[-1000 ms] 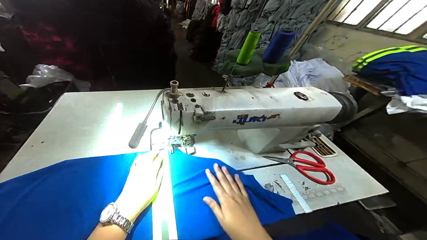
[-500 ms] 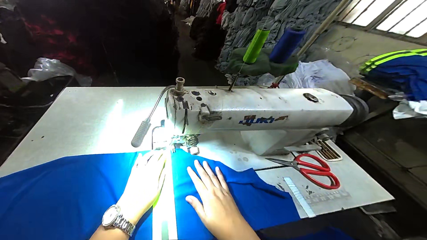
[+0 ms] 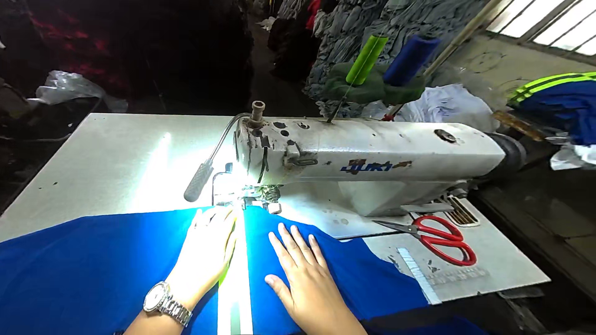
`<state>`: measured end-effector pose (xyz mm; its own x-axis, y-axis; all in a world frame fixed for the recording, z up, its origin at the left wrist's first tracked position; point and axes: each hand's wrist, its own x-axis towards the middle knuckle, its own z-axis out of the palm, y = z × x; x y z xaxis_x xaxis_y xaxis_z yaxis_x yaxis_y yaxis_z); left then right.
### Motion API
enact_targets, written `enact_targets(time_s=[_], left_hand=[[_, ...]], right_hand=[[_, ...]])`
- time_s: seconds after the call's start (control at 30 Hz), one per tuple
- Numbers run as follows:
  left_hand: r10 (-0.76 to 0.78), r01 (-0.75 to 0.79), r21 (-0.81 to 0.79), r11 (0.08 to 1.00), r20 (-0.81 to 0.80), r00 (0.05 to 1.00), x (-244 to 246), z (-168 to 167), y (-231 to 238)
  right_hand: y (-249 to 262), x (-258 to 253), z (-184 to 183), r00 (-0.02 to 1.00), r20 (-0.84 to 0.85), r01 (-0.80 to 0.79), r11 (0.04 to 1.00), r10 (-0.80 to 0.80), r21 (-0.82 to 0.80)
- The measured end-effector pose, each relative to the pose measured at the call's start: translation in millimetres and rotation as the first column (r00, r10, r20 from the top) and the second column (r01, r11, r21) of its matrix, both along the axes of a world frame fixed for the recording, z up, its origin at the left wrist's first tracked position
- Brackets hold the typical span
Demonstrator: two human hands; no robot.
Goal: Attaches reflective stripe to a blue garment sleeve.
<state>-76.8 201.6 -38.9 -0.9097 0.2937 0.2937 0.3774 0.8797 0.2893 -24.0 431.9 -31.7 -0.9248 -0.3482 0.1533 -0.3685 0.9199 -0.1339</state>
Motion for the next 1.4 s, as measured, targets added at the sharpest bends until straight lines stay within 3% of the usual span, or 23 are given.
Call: enact_targets(time_s=[1.4], left_hand=[[-0.004, 0.005, -0.026, 1.000, 0.043, 0.999, -17.8, 1.0, -1.6]], right_hand=[[3.8, -11.9, -1.1, 1.000, 0.024, -0.009, 1.000, 0.010, -0.021]])
